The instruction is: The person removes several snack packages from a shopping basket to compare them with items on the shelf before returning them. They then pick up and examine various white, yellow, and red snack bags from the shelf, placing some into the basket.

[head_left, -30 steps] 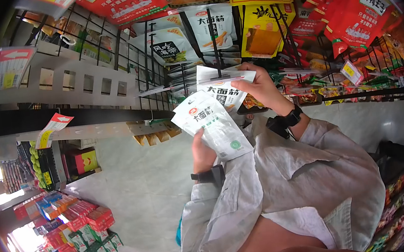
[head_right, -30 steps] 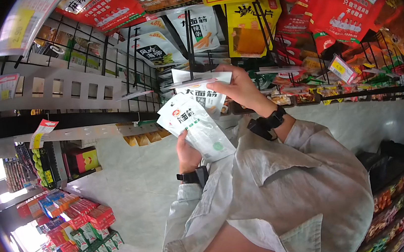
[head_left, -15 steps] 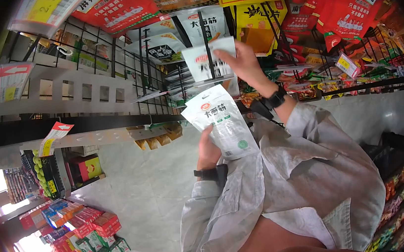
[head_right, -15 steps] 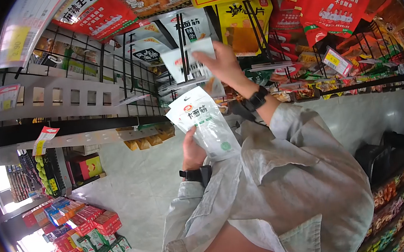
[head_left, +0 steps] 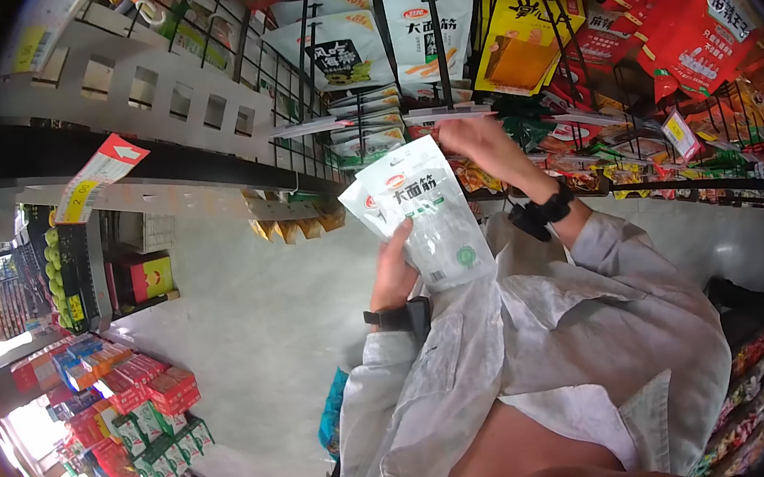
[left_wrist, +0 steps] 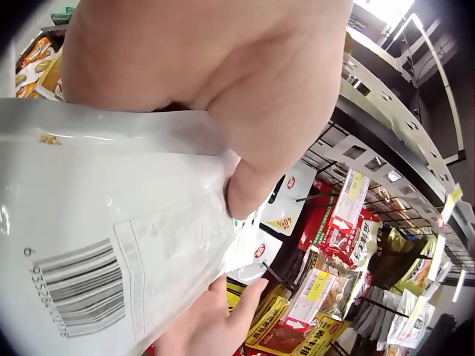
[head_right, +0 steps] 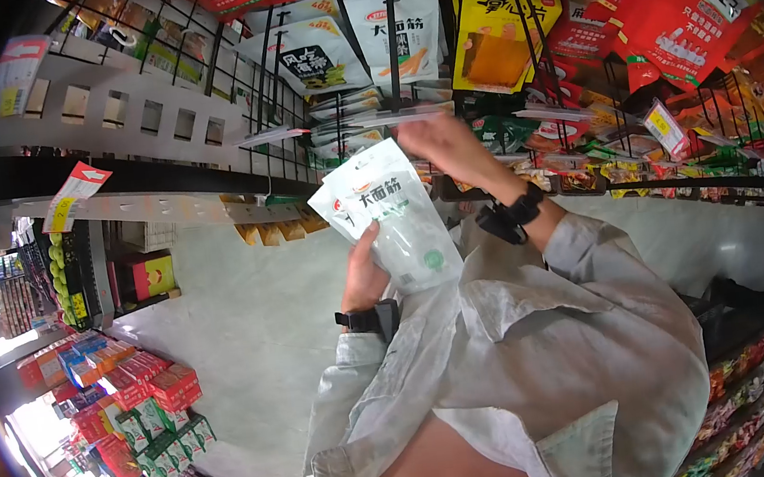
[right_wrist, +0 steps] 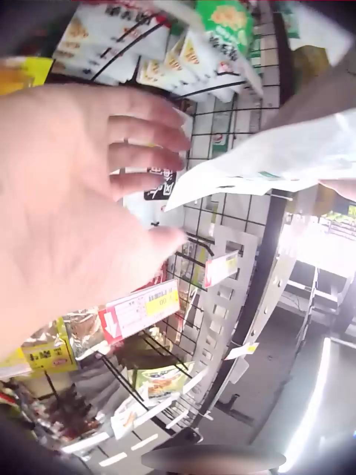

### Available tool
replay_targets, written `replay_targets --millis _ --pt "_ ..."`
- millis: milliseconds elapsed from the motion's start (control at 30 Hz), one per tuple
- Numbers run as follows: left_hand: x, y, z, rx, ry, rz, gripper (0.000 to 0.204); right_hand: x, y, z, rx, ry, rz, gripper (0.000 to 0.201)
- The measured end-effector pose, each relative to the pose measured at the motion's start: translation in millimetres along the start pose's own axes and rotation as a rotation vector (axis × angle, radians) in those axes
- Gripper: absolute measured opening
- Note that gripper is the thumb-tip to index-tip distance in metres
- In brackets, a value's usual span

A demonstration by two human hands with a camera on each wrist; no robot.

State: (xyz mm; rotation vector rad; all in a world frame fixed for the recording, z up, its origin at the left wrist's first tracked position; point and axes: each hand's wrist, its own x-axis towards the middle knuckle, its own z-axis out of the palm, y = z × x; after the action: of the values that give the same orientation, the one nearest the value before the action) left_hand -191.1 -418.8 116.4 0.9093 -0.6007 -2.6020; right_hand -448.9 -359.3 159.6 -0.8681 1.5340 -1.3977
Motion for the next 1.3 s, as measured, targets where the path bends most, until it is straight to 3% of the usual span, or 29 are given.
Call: replay_targets --millis 33,100,200,233,300,400,467,500,533,633,667,800,900,1000,1100,1300 --pt "-1 0 -1 0.008 0.012 -0.012 0.047 -12 15 10 0.16 -0.096 0.064 0.037" --pt "5 0 -1 0.048 0.002 0.024 0.045 -37 18 13 0.032 -0.261 0.11 0.049" --pt "12 0 -6 0.086 0.046 0.067 0.043 -48 13 7 0.01 -0.122 0.089 0.055" --pt "14 2 -4 0.095 0.069 0.081 0.043 -49 10 2 0.084 -0.065 0.178 0.059" --pt "12 7 5 0.162 0.064 0.137 0.039 -55 -1 0 0.178 0.129 0.119 0.06" --pt "13 13 7 0.388 0.017 0.102 0.043 -56 5 5 0.118 0.231 0.106 0.046" --pt "16 7 12 0.524 -0.115 0.085 0.041 -58 14 25 0.077 0.305 0.117 0.037" --pt "18 0 17 0.591 -0.183 0.078 0.039 -61 14 39 0.074 0.274 0.089 0.042" --pt "16 -6 38 0.649 -0.191 0.282 0.038 -62 19 54 0.074 0.211 0.078 0.053" --pt "29 -9 23 0.649 -0.236 0.098 0.039 -72 2 71 0.175 -0.031 0.104 0.058" --pt "29 -9 18 0.504 -0.215 0.107 0.039 -71 -3 69 0.21 -0.054 0.106 0.051" --pt "32 4 18 0.563 -0.052 0.117 0.041 -70 -2 58 0.219 0.164 -0.125 0.035" --pt "30 11 26 0.535 -0.011 0.129 0.041 -60 17 35 0.155 0.509 -0.308 0.04" --pt "29 18 31 0.469 -0.056 0.146 0.044 -52 -9 21 0.092 0.684 -0.145 0.04" --pt "30 21 34 0.525 -0.103 0.17 0.045 -45 -25 -4 0.46 0.203 0.054 0.04" --pt "33 19 34 0.631 -0.053 0.16 0.047 -39 -21 -2 0.213 0.163 -0.156 0.028"
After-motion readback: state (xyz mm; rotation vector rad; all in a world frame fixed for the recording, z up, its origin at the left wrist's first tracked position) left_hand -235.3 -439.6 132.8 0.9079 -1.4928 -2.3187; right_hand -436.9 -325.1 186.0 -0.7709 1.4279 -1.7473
